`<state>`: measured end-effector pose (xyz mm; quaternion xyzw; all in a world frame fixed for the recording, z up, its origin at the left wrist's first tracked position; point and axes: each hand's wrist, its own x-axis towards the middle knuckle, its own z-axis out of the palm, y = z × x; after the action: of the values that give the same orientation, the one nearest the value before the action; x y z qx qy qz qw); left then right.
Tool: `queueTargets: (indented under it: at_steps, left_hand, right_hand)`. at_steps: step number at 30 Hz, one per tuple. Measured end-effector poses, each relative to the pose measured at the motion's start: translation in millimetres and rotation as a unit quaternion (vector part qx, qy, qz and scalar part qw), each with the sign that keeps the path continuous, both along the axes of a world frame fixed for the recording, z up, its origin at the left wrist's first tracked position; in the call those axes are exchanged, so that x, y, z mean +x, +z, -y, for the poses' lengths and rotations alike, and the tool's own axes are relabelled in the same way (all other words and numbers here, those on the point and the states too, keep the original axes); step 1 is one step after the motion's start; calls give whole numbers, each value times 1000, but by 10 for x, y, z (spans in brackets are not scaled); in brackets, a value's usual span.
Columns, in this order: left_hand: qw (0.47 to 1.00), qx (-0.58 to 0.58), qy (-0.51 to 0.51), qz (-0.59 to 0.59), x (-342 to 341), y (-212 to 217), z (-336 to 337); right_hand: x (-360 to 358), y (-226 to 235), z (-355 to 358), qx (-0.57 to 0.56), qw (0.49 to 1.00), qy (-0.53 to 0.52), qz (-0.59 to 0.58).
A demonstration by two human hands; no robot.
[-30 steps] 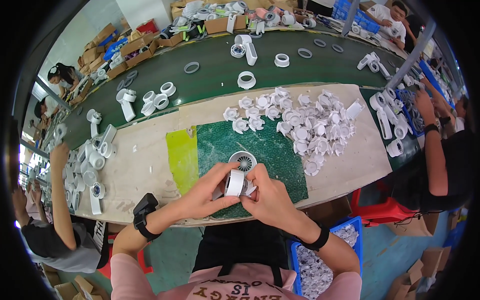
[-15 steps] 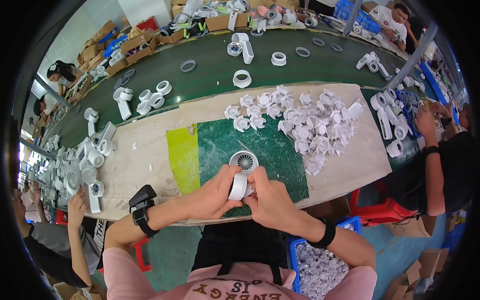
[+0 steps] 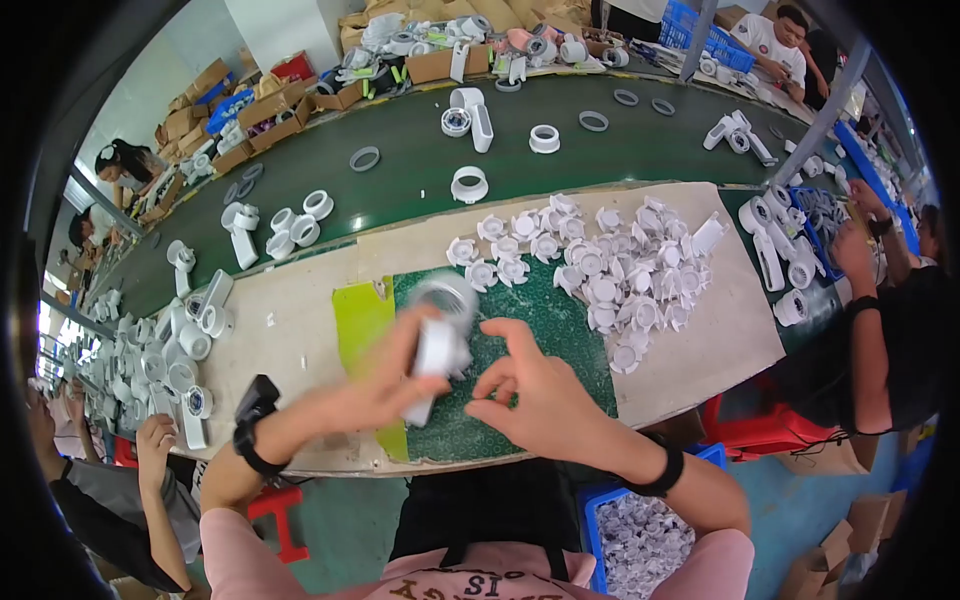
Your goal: Assembling small white plastic components on a factory production line.
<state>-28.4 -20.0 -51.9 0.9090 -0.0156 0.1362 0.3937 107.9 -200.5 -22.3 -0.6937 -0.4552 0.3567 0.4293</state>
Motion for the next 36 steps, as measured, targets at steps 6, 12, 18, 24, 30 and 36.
queueTargets:
  at_steps: [6,12,18,24,30,36]
  left_hand:
    - [981,-132,141,1,488,483,-1338]
    - [953,-78,281,-82,1041,-46,-2682]
    - [769,477,414,-96,2097,-339,-2236]
    - [883,351,309,42,2836,-1006,-2836]
    - [876,290,356,150,2578,-664,-2671]
    - [919,171,277,222,1482,101,-2067]
  right_hand:
    - [399,-230,593,-12,998,-54,-30]
    - [644,-421,1030,9,987,-152,-50]
    - [838,-478,1357,18,944,-329,-26]
    - [971,-529,1302,-39,941,-336,0]
    - [1186,-553,1305,-56,938,-335,73]
    - [1249,-511,1041,-6,946,-272,173]
